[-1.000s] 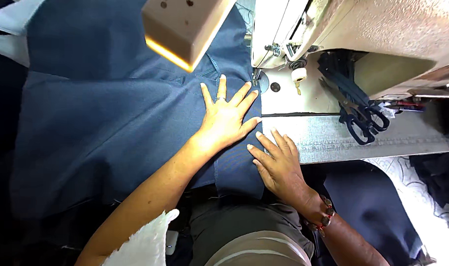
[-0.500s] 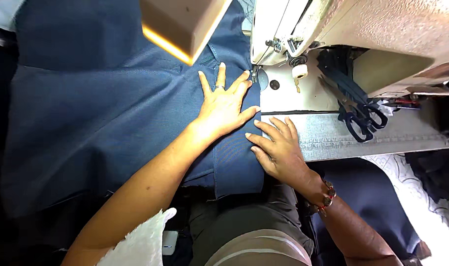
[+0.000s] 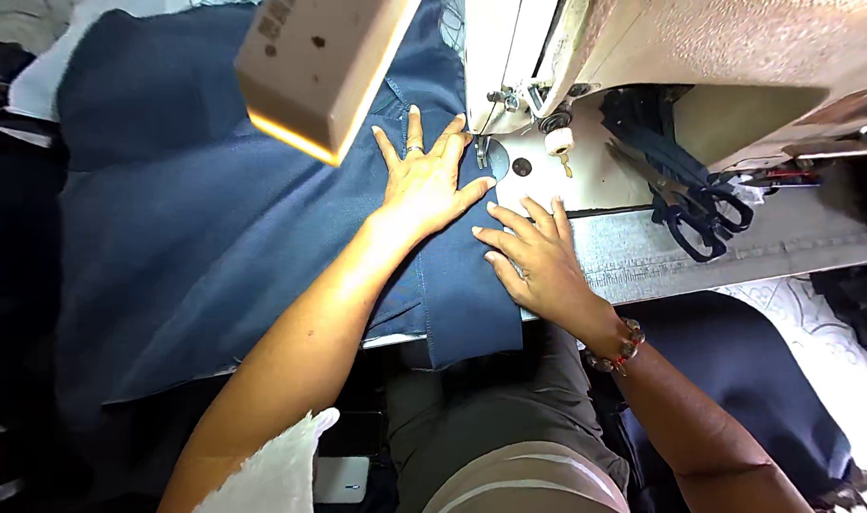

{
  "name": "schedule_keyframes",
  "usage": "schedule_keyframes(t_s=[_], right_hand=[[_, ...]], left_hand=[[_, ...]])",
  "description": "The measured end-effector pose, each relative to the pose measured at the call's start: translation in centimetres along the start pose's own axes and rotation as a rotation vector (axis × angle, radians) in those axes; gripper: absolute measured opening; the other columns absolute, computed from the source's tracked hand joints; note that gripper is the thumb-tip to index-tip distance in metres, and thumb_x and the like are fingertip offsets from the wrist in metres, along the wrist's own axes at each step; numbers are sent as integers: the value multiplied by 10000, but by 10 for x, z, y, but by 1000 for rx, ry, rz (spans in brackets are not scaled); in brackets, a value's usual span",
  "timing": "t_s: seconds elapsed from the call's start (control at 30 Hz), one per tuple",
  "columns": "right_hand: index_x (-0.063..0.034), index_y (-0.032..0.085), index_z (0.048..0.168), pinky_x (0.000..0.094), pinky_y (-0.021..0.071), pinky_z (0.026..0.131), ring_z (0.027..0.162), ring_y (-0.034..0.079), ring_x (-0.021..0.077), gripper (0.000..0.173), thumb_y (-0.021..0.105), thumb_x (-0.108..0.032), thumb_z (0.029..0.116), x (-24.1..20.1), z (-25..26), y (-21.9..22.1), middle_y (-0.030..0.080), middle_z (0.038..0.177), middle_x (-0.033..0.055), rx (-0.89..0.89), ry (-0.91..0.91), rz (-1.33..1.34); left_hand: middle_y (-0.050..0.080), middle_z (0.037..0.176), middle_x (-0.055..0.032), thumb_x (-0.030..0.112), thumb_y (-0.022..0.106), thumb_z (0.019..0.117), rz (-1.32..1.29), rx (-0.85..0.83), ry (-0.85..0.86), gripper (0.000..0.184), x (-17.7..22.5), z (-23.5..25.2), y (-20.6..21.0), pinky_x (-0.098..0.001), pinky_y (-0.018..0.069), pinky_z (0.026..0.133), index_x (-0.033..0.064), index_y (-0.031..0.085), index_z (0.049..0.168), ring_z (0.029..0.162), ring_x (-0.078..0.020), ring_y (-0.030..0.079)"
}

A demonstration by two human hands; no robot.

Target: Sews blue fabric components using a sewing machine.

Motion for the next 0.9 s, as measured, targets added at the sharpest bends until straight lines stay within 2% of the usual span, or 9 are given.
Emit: schedule_keyframes(t_s=[0.17, 0.3, 0.4, 0.43, 0.5, 0.57, 0.67, 0.77, 0.9], right_hand=[[-206, 695, 1343, 754, 158, 1159, 1434, 426, 463, 399, 451, -319, 1049, -1, -2, 1, 571, 1493, 101, -14, 42, -43], [-163, 739, 1256, 766, 140, 1157, 1440, 419, 462, 369, 474, -295, 1035, -1, -3, -1, 576, 1486, 105, -9, 41, -3], [-75, 742, 1211, 749, 152, 1164, 1438, 429, 454, 348, 508, -164, 970, -1, -4, -6, 598, 1465, 106, 6, 59, 90], [-58, 706, 1285, 726, 157, 1178, 1445, 422, 444, 383, 513, -132, 961, -1, -6, -10, 600, 1461, 111, 15, 71, 133], [-11, 625, 1371, 634, 205, 1212, 1453, 424, 405, 402, 519, -87, 990, 0, -11, -17, 594, 1458, 136, 80, 95, 234], [52, 606, 1347, 504, 321, 1210, 1392, 512, 357, 389, 526, 15, 968, 2, -19, -22, 626, 1396, 181, 218, 109, 350], [78, 611, 1311, 435, 408, 1158, 1320, 579, 331, 370, 487, 52, 964, 3, -29, -22, 646, 1343, 212, 282, 115, 393], [-53, 727, 1231, 569, 428, 1108, 1265, 595, 404, 422, 504, 53, 888, -3, -37, -9, 674, 1283, 196, 198, -21, 261], [-168, 789, 1146, 692, 353, 1104, 1308, 552, 480, 413, 591, 26, 839, -15, -57, -3, 678, 1326, 161, 124, -53, 69]], left_hand=[[395, 1631, -111, 658, 427, 987, 67, 53, -4, 751, 3, 5, -1, -818, -20, 1110, 102, 509, 1486, 1550, -480, 163], [360, 1627, -218, 698, 288, 1003, 199, 139, 107, 871, 34, -53, -9, -834, 32, 1121, 23, 460, 1527, 1533, -511, 193], [303, 1655, -217, 855, 592, 731, 85, 26, 256, 1200, 57, -125, 5, -829, 77, 1126, 14, 397, 1564, 1545, -485, 179], [309, 1653, -215, 791, 707, 681, 81, 26, 288, 1210, 59, -142, 18, -806, 117, 1135, 23, 400, 1564, 1541, -471, 211], [373, 1614, -238, 508, 809, 767, 129, 103, 332, 956, 55, -156, 39, -744, 229, 1142, 58, 461, 1535, 1499, -470, 322], [430, 1594, -192, 284, 622, 932, 121, 153, 354, 615, 49, -159, 43, -668, 275, 1164, 89, 512, 1506, 1491, -410, 374], [549, 1519, -98, 293, 358, 1078, -429, 183, 284, 495, 38, -161, 21, -559, 259, 1227, 37, 576, 1441, 1488, -263, 414], [714, 1170, 213, 466, 489, 1051, -1079, 422, -15, 261, 29, -162, -1, -235, 508, 1043, 343, 672, 1191, 1149, 55, 629], [717, 1033, 242, 419, 497, 1058, -1104, 437, -66, 182, 27, -160, -14, -203, 547, 943, 369, 672, 1068, 1029, 85, 651]])
Point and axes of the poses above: each hand's wrist, its own z-axis towards the middle knuckle, its own y-axis out of the palm, x = y × z, the point moved 2 cm from there along z, towards the middle knuckle
